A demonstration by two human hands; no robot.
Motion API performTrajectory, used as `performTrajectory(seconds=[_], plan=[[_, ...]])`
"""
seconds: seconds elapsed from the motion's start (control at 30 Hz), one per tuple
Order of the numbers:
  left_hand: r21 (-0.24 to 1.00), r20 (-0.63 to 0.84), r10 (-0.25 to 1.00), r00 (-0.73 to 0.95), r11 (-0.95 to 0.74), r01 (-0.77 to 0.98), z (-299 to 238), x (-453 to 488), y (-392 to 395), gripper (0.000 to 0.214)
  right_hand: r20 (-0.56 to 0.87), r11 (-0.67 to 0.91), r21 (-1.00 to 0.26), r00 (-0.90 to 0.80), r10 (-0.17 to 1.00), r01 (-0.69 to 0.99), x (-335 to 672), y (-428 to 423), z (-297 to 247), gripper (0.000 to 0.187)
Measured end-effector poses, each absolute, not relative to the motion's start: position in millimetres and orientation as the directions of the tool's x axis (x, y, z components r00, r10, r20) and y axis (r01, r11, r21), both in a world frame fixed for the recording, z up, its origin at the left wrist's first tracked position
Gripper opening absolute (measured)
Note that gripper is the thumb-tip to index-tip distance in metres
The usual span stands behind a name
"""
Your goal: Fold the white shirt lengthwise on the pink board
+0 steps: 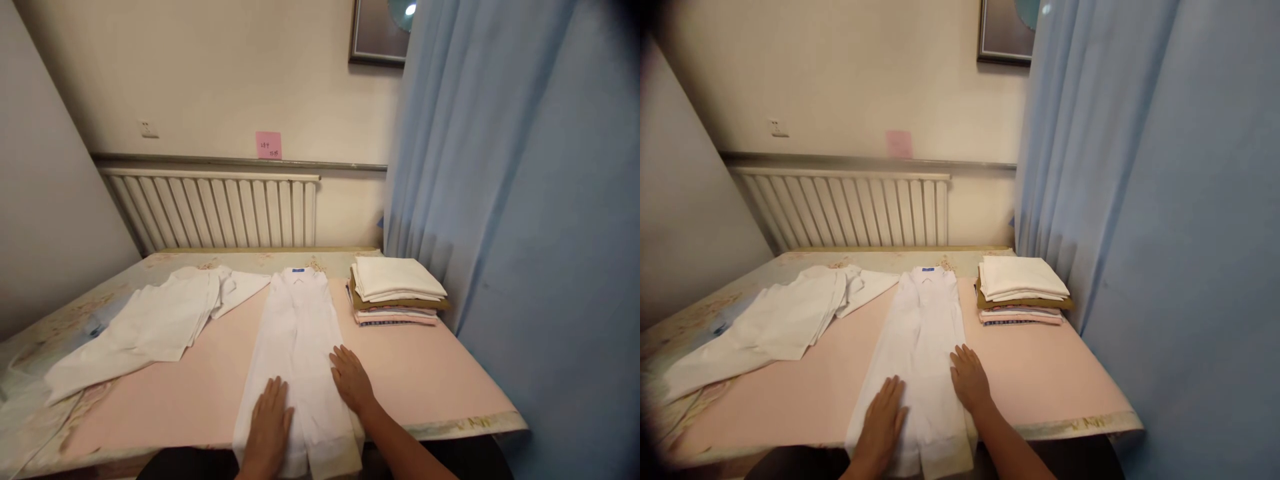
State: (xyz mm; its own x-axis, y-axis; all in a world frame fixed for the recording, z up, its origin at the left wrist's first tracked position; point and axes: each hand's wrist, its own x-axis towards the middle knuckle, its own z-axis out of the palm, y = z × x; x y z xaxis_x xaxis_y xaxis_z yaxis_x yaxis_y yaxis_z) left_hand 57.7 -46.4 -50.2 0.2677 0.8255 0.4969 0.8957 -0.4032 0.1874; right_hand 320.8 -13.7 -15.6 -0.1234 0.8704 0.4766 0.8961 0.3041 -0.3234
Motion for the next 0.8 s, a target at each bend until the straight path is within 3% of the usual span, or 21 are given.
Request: performTrajectory(seconds=[0.13,0.27,0.5,0.67,0.8], plan=[[0.217,0.442,0.894,0.068,-0.180,0.959,-45,16,-42,0.047,0.476,0.314,-0.336,-0.127,0.870,0.888,322,-17,-17,0.040],[0.278,0.401,0.916,0.023,-0.146,0.950,-42,-6,-48,0.049,0.487,0.326,-0.362,-0.121,0.865,0.873,325,-26,-20,0.040],[0.590,0.397,0.912,-0.102,-0.168,0.789,-44,-10,-81,0.043,0.464,0.205,-0.661,0.178,0.868,0.722,333,-81,-30,0.040],[0.849,0.073,0.916,-0.395,0.151,0.506,-46,-13,-98,0.053,0.271,0.103,-0.887,0.326,0.906,0.451,338,-140,-25,0.029],[0.909,-0.159,0.861,-0.483,0.318,0.268,-52,-10,-96,0.063,0.012,-0.103,-0.964,0.426,0.905,0.247,348,-163,-35,0.031]])
